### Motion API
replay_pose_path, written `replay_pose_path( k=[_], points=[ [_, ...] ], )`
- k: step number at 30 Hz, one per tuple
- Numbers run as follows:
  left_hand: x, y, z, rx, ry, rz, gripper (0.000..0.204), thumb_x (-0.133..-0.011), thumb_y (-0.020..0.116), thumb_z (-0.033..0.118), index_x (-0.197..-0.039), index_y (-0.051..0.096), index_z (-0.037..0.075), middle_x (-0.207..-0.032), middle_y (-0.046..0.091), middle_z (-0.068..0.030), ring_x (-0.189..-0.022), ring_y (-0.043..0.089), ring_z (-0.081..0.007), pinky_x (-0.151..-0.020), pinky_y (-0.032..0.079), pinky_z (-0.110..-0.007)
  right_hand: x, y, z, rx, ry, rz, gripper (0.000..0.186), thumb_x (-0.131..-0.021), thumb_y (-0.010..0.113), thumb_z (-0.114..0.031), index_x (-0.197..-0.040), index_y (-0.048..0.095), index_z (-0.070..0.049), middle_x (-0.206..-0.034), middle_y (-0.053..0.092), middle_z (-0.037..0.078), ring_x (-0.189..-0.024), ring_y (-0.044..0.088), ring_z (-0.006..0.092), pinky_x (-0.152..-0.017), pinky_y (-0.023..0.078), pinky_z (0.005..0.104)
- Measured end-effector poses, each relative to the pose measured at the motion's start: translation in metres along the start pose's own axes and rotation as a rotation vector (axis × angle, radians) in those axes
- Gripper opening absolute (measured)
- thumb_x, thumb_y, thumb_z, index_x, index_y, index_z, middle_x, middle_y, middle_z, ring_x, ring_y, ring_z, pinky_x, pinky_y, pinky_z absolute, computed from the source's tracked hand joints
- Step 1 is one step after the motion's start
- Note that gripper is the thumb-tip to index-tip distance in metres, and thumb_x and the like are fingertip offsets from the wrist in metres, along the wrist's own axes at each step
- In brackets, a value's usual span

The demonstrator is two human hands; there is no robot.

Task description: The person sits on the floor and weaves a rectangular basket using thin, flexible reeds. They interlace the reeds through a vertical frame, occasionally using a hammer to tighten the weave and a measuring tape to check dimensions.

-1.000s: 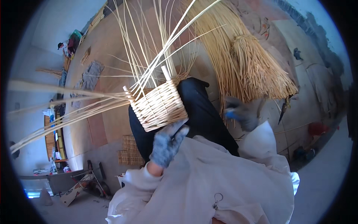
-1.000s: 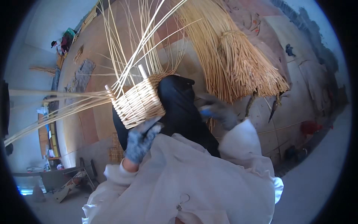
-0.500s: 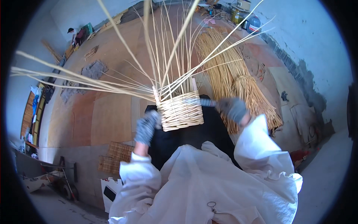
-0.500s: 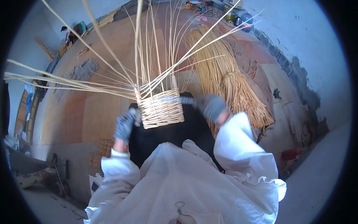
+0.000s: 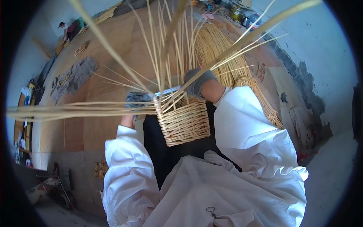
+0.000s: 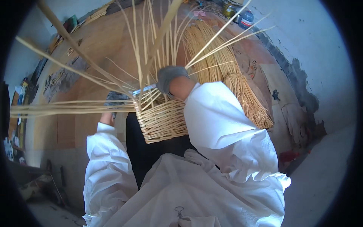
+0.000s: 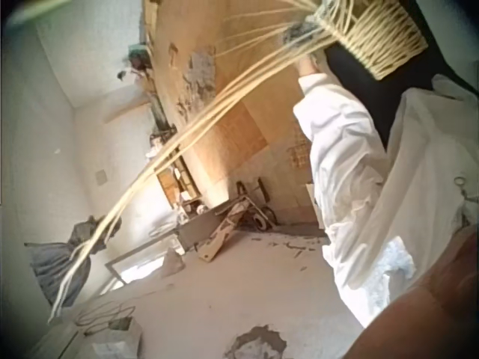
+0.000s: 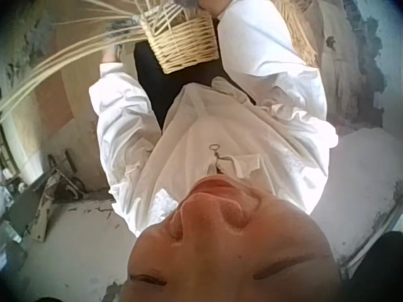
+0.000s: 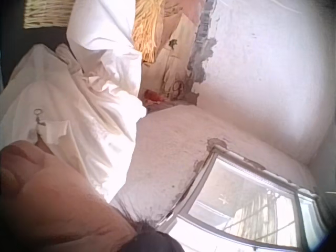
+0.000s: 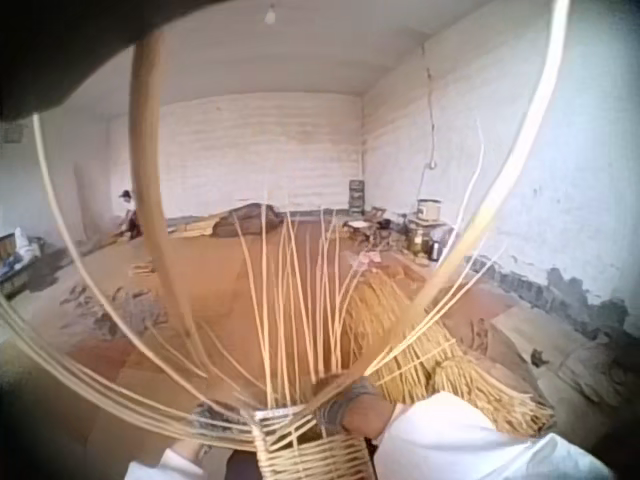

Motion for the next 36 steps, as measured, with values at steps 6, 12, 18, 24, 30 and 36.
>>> replay_pose_path(
  k=[6,12,18,24,30,36],
  points=[
    [0.032,-0.003,0.007,0.11,-0.011,0.043,0.03,-0.089,0.055,0.034,-0.087,0.065,0.007,-0.077,0.063,-0.0034,-0.066,0.056,-0.0141,-0.06,0.048,-0.028,-0.037,-0.002,0.108,-0.012,-0.322,0.033,0.035,-0.083,0.053,-0.036,-0.096,0.067,-0.007,-0.096,0.066,0.012,-0.089,0.063,0.0292,-0.077,0.049,0.0398],
    [0.05,-0.022,0.011,0.079,-0.04,0.07,0.029,-0.089,0.055,0.033,-0.089,0.065,0.006,-0.079,0.064,-0.0046,-0.069,0.057,-0.0148,-0.061,0.048,-0.028,-0.017,0.062,0.135,-0.23,-0.148,-0.087,0.038,-0.083,0.052,-0.04,-0.097,0.066,-0.007,-0.095,0.066,0.012,-0.088,0.063,0.0302,-0.077,0.048,0.0398],
    [0.045,-0.022,0.026,-0.008,-0.03,0.051,0.028,-0.089,0.055,0.032,-0.091,0.064,0.006,-0.082,0.064,-0.0057,-0.071,0.058,-0.0155,-0.063,0.048,-0.029,0.013,0.057,0.125,-0.203,0.033,0.006,0.041,-0.086,0.046,-0.041,-0.098,0.066,-0.006,-0.095,0.065,0.015,-0.088,0.062,0.0321,-0.079,0.047,0.0413],
    [0.038,-0.02,0.034,-0.077,-0.02,0.035,0.028,-0.088,0.055,0.031,-0.093,0.063,0.005,-0.085,0.064,-0.0069,-0.074,0.059,-0.0162,-0.065,0.048,-0.029,0.024,0.068,0.126,-0.241,0.028,0.117,0.045,-0.088,0.043,-0.042,-0.096,0.067,-0.005,-0.092,0.065,0.017,-0.089,0.062,0.0329,-0.08,0.047,0.0427],
    [0.027,-0.02,0.042,-0.242,0.022,0.006,0.028,-0.088,0.055,0.031,-0.095,0.063,0.004,-0.087,0.064,-0.008,-0.077,0.059,-0.0169,-0.067,0.049,-0.03,0.019,0.074,0.123,-0.195,0.009,0.188,0.042,-0.089,0.041,-0.044,-0.094,0.066,-0.01,-0.09,0.065,0.014,-0.088,0.061,0.0314,-0.08,0.046,0.0429],
    [0.008,-0.013,0.066,-0.973,0.441,-0.141,0.028,-0.088,0.055,0.03,-0.096,0.062,0.004,-0.09,0.065,-0.0091,-0.08,0.06,-0.0176,-0.069,0.049,-0.03,0.025,0.064,0.122,-0.101,-0.052,0.435,0.03,-0.084,0.051,-0.034,-0.086,0.066,-0.008,-0.083,0.063,0.013,-0.082,0.06,0.0299,-0.074,0.047,0.041]
  ],
)
Point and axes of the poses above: each hand's wrist, its own x-axis away from the middle knuckle, its own y-axis out of the palm, z = x × y, the point moved 4 cm from there along -x, towards the middle knuckle
